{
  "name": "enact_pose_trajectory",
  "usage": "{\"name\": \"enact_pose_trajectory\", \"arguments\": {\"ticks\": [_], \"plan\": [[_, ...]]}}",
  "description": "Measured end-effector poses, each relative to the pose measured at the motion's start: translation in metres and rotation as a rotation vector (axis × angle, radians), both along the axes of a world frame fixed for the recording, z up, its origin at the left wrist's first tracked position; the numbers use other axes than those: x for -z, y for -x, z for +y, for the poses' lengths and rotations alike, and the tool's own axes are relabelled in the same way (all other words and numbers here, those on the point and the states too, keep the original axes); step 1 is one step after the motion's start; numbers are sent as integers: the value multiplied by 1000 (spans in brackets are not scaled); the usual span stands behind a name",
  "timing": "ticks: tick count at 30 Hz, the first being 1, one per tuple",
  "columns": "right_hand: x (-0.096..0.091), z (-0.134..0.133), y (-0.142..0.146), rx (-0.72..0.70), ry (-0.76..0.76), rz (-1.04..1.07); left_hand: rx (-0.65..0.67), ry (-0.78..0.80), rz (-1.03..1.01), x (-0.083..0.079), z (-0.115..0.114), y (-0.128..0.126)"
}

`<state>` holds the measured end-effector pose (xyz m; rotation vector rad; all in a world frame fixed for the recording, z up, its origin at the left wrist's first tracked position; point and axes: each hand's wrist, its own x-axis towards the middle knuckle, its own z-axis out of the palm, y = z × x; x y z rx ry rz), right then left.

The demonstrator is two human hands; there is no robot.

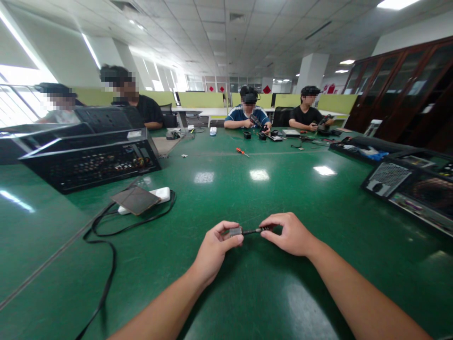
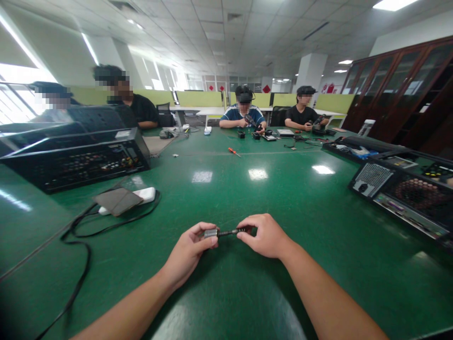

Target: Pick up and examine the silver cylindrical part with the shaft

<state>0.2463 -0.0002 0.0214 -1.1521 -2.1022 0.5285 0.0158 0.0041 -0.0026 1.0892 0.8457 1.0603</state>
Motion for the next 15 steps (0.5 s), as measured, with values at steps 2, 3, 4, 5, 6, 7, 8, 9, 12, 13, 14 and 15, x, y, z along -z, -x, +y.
{"name": "enact_pose_trajectory", "arguments": {"ticks": [2, 3, 4, 5, 6, 7, 8, 9, 12, 13, 14, 15], "plan": [[0, 1, -1, 4, -6, -3, -6, 0, 2, 0, 0, 0], [0, 1, -1, 7, -9, -3, -9, -1, 3, 0, 0, 0], [0, 1, -2, 10, -11, -2, -10, -3, 5, 0, 0, 0], [0, 1, -2, 11, -12, -1, -10, -5, 5, 0, 0, 1], [0, 1, -2, 9, -13, -1, -9, -8, 5, 0, 0, 1], [0, 1, -2, 6, -13, 0, -9, -10, 5, 1, 0, 1], [0, 1, -2, 2, -13, 0, -10, -12, 4, 1, 0, 1], [0, 1, -2, 0, -15, -2, -10, -14, 4, 1, 0, 1], [-1, 0, -2, 4, -22, -10, -13, -13, 5, 1, 1, 1], [-1, -1, -1, 5, -25, -13, -16, -13, 5, 1, 1, 1], [0, -1, -1, 5, -27, -17, -18, -13, 6, 1, 1, 1], [0, 0, -1, 3, -28, -22, -20, -14, 7, 1, 1, 1]]}}
